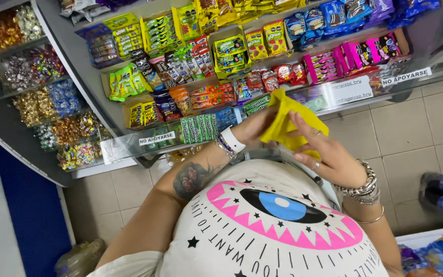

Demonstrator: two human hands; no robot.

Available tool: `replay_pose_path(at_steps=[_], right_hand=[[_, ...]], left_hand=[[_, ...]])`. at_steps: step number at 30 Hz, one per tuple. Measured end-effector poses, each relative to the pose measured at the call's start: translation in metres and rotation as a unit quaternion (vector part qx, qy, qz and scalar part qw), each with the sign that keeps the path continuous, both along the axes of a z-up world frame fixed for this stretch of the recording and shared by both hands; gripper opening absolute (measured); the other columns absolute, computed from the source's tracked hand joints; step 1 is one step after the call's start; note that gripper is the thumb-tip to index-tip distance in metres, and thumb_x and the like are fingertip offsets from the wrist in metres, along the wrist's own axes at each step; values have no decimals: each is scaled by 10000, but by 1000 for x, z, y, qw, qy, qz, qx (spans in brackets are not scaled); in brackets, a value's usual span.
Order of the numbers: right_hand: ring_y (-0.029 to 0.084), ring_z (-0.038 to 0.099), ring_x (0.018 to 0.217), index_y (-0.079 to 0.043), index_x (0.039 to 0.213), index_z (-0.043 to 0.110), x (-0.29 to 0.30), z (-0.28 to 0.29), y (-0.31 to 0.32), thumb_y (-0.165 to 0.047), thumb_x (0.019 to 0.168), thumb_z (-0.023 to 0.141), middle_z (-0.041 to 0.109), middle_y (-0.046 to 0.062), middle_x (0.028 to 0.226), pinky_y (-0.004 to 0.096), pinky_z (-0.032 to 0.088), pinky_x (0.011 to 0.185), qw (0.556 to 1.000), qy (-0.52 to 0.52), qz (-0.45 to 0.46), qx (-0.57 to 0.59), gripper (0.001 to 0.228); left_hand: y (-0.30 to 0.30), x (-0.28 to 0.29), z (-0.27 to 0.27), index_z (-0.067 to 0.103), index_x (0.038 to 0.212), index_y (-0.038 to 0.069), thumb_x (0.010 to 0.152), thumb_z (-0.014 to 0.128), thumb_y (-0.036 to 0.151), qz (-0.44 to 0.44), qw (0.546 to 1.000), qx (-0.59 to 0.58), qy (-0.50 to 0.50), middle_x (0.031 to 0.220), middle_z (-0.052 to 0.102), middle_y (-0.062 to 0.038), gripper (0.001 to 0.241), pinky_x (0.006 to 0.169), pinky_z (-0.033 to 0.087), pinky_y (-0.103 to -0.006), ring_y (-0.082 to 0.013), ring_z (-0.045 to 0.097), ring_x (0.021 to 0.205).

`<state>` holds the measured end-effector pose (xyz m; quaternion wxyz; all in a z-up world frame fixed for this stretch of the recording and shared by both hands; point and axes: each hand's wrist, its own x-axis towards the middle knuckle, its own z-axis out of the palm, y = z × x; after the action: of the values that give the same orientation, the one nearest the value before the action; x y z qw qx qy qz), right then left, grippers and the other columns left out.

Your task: The person organizes candy bars, gum, and mint packages on a display shelf by hand, wiping the glass and arranging boxes in their correct slots.

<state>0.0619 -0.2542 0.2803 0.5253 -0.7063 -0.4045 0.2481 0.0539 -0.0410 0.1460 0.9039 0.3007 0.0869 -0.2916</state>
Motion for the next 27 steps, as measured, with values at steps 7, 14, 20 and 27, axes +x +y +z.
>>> replay_pose_path(at_steps=[7,14,20,27], right_hand=[[361,576,1101,92,1363,594,10,-18,0,-23,919,736,572,231,1333,405,582,842,971,-71,-228,14,480],[333,694,1069,-84,1155,757,15,-59,-10,-331,872,844,739,150,1043,447,526,954,947,30,-233,-221,385],[328,471,1263,35,1056,669,24,-54,20,-105,951,727,506,188,1388,433,432,1074,983,-91,-159,6,185],[316,689,1043,-128,1225,742,51,-142,24,30,843,731,681,87,1194,423,573,906,933,-297,-156,-131,413]], left_hand=[[-8,-31,-88,276,1615,33,734,612,-112,113,923,183,-320,1425,567,-200,954,1087,482,-432,-233,535,1324],[33,-20,42,343,1382,86,1021,413,629,160,922,350,-51,1142,501,-162,656,818,497,-361,-235,581,947],[19,-25,16,577,1384,108,1048,626,417,92,849,420,-307,1350,578,-145,459,1102,473,-439,-293,558,1296],[42,-23,-65,581,1315,214,1029,571,530,118,703,628,-313,1165,711,-54,426,1043,511,-423,-259,669,1178]])
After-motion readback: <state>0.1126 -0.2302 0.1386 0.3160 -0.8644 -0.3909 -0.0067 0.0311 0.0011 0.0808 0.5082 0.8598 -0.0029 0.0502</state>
